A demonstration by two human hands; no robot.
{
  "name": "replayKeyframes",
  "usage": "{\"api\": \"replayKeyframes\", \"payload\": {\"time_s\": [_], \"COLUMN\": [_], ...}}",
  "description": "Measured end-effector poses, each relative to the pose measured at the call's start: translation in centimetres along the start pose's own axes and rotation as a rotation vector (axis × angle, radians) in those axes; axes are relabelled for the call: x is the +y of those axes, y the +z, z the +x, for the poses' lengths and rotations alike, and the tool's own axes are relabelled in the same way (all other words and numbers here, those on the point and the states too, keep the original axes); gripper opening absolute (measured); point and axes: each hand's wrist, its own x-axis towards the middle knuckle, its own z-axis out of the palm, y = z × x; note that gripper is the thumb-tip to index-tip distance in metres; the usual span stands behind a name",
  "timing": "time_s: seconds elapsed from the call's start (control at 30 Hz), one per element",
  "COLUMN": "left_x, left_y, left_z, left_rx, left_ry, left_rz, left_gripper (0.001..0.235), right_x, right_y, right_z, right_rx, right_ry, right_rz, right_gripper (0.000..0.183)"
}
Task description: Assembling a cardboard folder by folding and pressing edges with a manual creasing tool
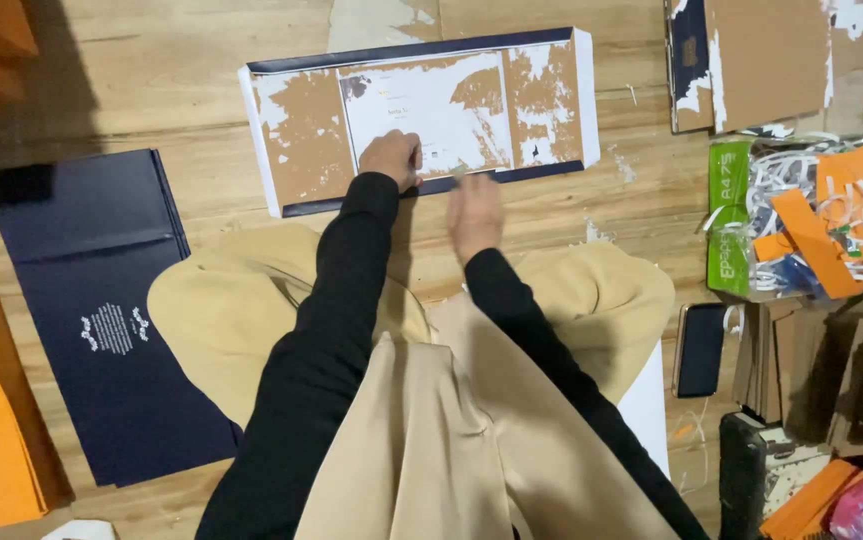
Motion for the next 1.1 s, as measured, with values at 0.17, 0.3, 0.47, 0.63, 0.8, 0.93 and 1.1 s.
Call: {"api": "replayKeyframes", "payload": {"time_s": [0.17, 0.3, 0.47, 0.63, 0.8, 0.93, 1.1], "left_x": [-0.1, -0.1, -0.3, 0.4, 2.9, 2.9, 3.0], "left_y": [0.4, 0.4, 0.9, 1.2, 0.7, 0.4, 0.4], "left_z": [0.2, 0.0, 0.7, 1.3, 0.0, -0.9, -0.7], "left_rx": [0.027, 0.002, 0.006, 0.024, 0.079, 0.124, 0.172], "left_ry": [-0.003, 0.001, -0.01, -0.057, -0.229, -0.218, -0.207], "left_rz": [0.008, 0.003, 0.03, 0.031, 0.003, -0.044, 0.01], "left_gripper": [0.019, 0.02, 0.018, 0.015, 0.042, 0.042, 0.039], "right_x": [-0.4, 11.1, 11.3, -0.1, -10.0, -15.9, -18.9], "right_y": [-1.3, -3.3, -5.4, -1.3, 2.6, 0.9, 2.2], "right_z": [0.4, 1.0, 2.0, -0.6, -1.6, -0.2, 1.0], "right_rx": [-0.054, 0.058, 0.094, 0.075, -0.014, -0.047, -0.071], "right_ry": [0.011, 0.266, 0.402, 0.162, -0.14, -0.289, -0.457], "right_rz": [0.091, 0.016, -0.006, 0.218, 0.11, 0.099, 0.19], "right_gripper": [0.017, 0.027, 0.03, 0.024, 0.014, 0.013, 0.017]}}
